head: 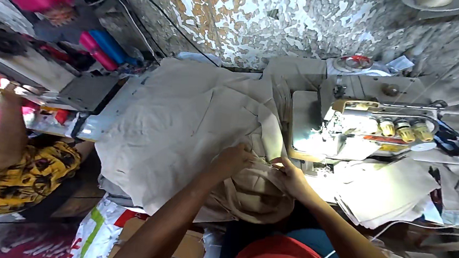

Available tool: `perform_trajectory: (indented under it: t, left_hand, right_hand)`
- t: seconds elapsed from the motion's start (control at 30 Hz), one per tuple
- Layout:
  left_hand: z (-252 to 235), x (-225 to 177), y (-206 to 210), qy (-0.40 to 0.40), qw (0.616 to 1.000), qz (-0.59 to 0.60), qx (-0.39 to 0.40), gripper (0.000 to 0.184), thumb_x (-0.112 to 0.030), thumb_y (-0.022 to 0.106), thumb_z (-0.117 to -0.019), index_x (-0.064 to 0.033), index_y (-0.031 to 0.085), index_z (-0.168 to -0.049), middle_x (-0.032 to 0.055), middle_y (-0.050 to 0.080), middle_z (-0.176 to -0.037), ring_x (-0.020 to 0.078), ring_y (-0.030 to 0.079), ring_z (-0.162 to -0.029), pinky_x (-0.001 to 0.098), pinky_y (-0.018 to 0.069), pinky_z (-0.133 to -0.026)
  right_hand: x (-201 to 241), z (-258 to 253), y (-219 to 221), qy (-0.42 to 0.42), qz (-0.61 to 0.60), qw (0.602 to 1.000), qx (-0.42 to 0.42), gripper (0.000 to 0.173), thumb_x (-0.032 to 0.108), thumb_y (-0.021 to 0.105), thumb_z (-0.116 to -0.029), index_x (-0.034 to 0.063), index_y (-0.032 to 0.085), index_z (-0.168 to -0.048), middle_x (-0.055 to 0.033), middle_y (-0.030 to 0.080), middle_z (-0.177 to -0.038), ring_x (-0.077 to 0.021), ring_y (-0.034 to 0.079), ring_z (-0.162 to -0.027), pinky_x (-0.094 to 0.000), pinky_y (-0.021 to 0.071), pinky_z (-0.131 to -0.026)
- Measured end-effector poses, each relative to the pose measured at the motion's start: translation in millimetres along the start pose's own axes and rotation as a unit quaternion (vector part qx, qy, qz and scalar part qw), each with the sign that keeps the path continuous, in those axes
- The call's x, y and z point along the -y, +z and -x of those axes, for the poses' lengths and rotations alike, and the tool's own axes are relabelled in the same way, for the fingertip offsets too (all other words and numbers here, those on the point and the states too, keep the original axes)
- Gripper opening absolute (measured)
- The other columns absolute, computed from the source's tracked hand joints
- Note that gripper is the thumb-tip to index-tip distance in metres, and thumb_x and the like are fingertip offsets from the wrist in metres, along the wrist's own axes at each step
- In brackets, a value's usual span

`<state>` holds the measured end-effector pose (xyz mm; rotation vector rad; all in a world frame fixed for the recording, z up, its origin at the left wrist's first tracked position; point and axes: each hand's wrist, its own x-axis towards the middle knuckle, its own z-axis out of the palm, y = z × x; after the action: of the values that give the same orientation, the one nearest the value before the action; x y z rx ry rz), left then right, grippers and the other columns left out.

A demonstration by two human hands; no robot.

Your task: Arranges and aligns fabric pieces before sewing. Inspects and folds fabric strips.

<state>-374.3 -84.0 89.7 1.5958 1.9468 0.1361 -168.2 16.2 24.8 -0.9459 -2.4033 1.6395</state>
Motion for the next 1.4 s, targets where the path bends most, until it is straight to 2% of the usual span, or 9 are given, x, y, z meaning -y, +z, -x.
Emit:
perform_trajectory:
  t: [0.27, 0.47, 0.57, 0.7, 0.8, 0.9, 1.07, 1.2, 1.4]
  left_hand:
    - [6, 17, 19, 0.095, 0.994, 0.005, -0.057, 0.019, -0.018, 0.066, -0.0994, -0.0031, 0.078, -0.105, 0.0170, 0.065, -0.129, 0.0320, 0.067, -0.110, 0.0531, 0.0541, -0.094]
    - [10, 9, 3, 0.039, 0.999, 0.029, 0.003, 0.024, -0.023, 0.066, -0.1004, -0.0027, 0.077, -0.109, 0.0190, 0.063, -0.129, 0.0317, 0.065, -0.111, 0.0514, 0.0514, -0.096]
    - [21, 0, 2, 0.064, 0.997, -0.003, -0.034, 0.023, -0.023, 0.064, -0.1014, -0.0067, 0.078, -0.110, 0.0169, 0.066, -0.118, 0.0303, 0.067, -0.099, 0.0513, 0.0547, -0.086]
    - [48, -25, 18, 0.098, 0.981, -0.114, -0.127, 0.023, -0.014, 0.058, -0.1028, -0.0030, 0.075, -0.114, 0.0243, 0.069, -0.107, 0.0424, 0.071, -0.089, 0.0579, 0.0568, -0.075]
    - [59, -24, 40, 0.158, 0.930, -0.168, -0.286, 0.016, -0.009, 0.064, -0.0950, -0.0044, 0.077, -0.104, 0.0192, 0.070, -0.089, 0.0359, 0.071, -0.070, 0.0477, 0.0588, -0.059]
    - [65, -28, 47, 0.151, 0.899, -0.170, -0.375, 0.023, -0.012, 0.064, -0.0928, -0.0001, 0.074, -0.110, 0.0182, 0.071, -0.087, 0.0326, 0.070, -0.064, 0.0424, 0.0576, -0.055]
    - [68, -34, 54, 0.120, 0.890, -0.157, -0.412, 0.016, -0.012, 0.066, -0.0891, -0.0012, 0.077, -0.092, 0.0166, 0.069, -0.082, 0.0291, 0.068, -0.062, 0.0385, 0.0544, -0.051]
    - [70, -33, 58, 0.134, 0.885, -0.135, -0.425, 0.016, -0.012, 0.065, -0.0912, -0.0051, 0.079, -0.095, 0.0160, 0.076, -0.108, 0.0282, 0.073, -0.068, 0.0390, 0.0568, -0.055]
    - [71, -31, 61, 0.167, 0.853, -0.175, -0.462, 0.020, -0.014, 0.061, -0.0926, -0.0068, 0.080, -0.093, 0.0101, 0.073, -0.074, 0.0240, 0.067, -0.057, 0.0353, 0.0506, -0.050]
  right_hand:
    - [1, -6, -9, 0.040, -0.017, 0.997, 0.060, 0.033, 0.020, 0.059, -0.1034, 0.0012, 0.061, -0.130, -0.0156, 0.071, -0.103, -0.0215, 0.068, -0.091, -0.0419, 0.0537, -0.087]
    - [18, 22, -11, 0.008, 0.027, 0.999, 0.035, 0.031, 0.023, 0.056, -0.1053, -0.0013, 0.061, -0.123, -0.0135, 0.068, -0.091, -0.0222, 0.065, -0.083, -0.0429, 0.0521, -0.080]
    - [23, 29, -13, 0.015, 0.037, 0.999, 0.029, 0.031, 0.024, 0.054, -0.1063, -0.0010, 0.061, -0.123, -0.0129, 0.068, -0.091, -0.0223, 0.065, -0.083, -0.0424, 0.0522, -0.080]
    - [20, 31, -16, 0.004, 0.049, 0.999, 0.019, 0.030, 0.023, 0.054, -0.1061, -0.0014, 0.065, -0.120, -0.0150, 0.069, -0.093, -0.0251, 0.065, -0.086, -0.0449, 0.0510, -0.083]
    - [22, 39, -10, -0.030, 0.079, 0.995, -0.050, 0.030, 0.025, 0.054, -0.1058, -0.0009, 0.066, -0.115, -0.0159, 0.069, -0.087, -0.0298, 0.068, -0.081, -0.0489, 0.0525, -0.077]
    - [21, 50, 0, -0.104, 0.134, 0.974, -0.150, 0.031, 0.026, 0.054, -0.1043, -0.0007, 0.069, -0.107, -0.0163, 0.070, -0.077, -0.0333, 0.071, -0.072, -0.0506, 0.0547, -0.065]
    - [15, 56, 8, -0.180, 0.175, 0.933, -0.257, 0.028, 0.025, 0.057, -0.1007, 0.0013, 0.071, -0.096, -0.0119, 0.067, -0.067, -0.0285, 0.069, -0.059, -0.0448, 0.0524, -0.051]
    - [14, 59, 8, -0.199, 0.187, 0.917, -0.291, 0.028, 0.024, 0.057, -0.1001, 0.0019, 0.073, -0.095, -0.0109, 0.068, -0.067, -0.0261, 0.068, -0.057, -0.0411, 0.0518, -0.049]
    - [14, 61, 6, -0.217, 0.173, 0.909, -0.312, 0.027, 0.024, 0.058, -0.0986, 0.0017, 0.072, -0.092, -0.0095, 0.066, -0.063, -0.0230, 0.066, -0.053, -0.0375, 0.0500, -0.046]
